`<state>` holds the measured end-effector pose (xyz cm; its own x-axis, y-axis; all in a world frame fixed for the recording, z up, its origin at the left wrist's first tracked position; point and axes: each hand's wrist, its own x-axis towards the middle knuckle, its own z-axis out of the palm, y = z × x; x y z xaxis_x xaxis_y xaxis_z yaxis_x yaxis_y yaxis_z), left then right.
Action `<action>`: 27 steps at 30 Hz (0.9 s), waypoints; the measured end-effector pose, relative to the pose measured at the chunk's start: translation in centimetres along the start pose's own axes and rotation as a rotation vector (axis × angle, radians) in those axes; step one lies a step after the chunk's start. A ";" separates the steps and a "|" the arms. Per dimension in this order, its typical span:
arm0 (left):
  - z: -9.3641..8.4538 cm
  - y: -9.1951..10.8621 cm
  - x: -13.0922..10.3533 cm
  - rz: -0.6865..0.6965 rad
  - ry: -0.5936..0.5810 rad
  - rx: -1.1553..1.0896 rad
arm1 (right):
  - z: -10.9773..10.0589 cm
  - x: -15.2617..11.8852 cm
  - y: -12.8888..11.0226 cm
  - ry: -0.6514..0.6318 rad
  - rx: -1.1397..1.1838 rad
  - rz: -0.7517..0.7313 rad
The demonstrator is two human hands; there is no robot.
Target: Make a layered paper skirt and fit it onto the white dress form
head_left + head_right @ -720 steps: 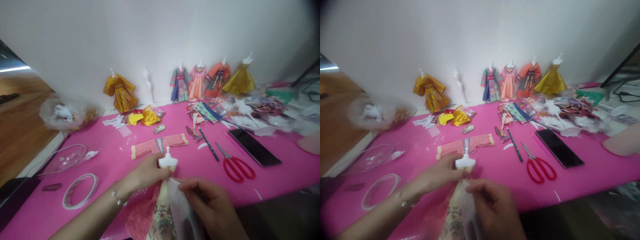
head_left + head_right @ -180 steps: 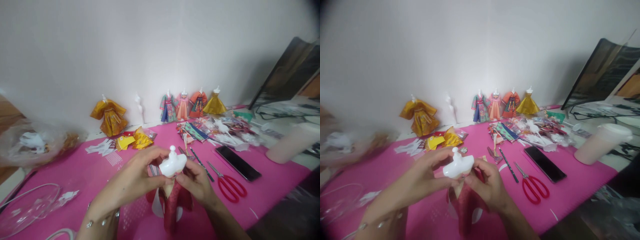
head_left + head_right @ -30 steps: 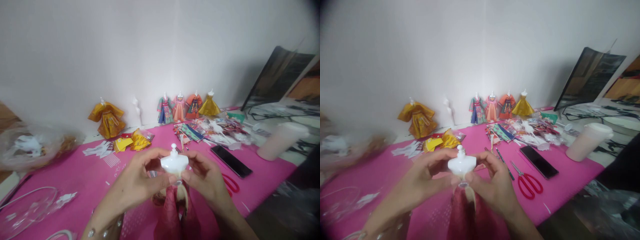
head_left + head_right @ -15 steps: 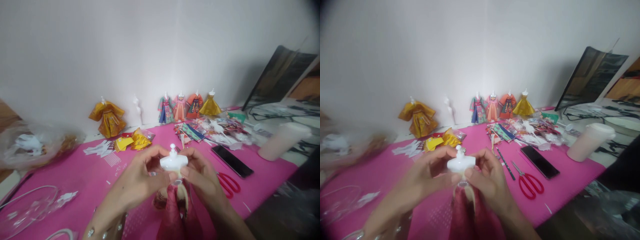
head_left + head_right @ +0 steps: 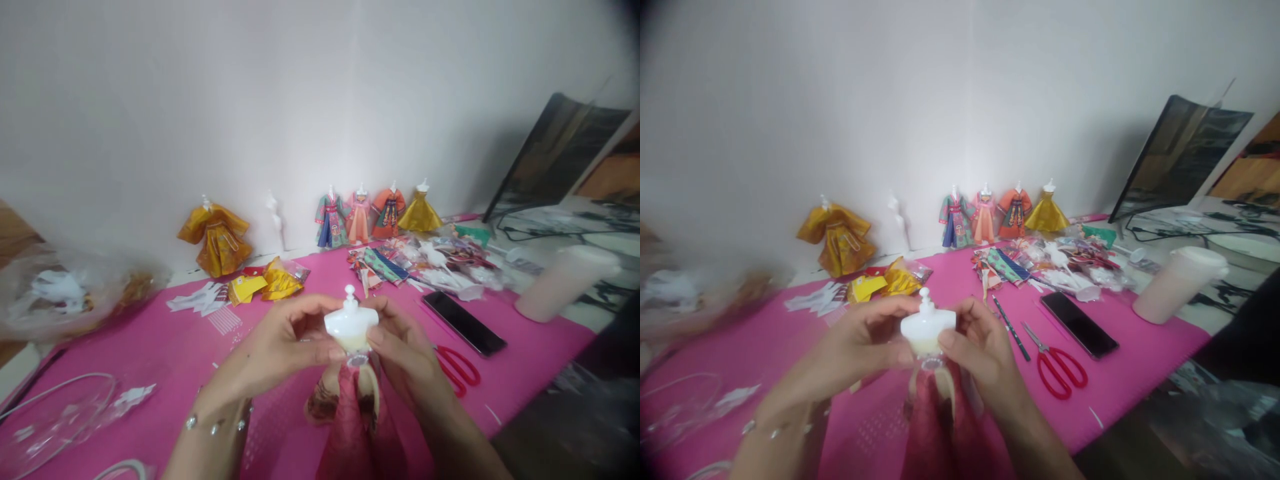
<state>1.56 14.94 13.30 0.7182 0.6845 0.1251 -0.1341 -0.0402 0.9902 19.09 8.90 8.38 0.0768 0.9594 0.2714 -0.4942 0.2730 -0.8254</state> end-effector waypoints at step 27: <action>0.5 0.2 -0.2 0.022 0.046 0.130 | -1.7 -0.1 0.7 -0.129 -0.086 -0.096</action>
<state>1.78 14.45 13.55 0.6833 0.7153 0.1463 -0.0575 -0.1470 0.9875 20.25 9.09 6.95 0.0059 0.9132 0.4074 -0.4136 0.3731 -0.8305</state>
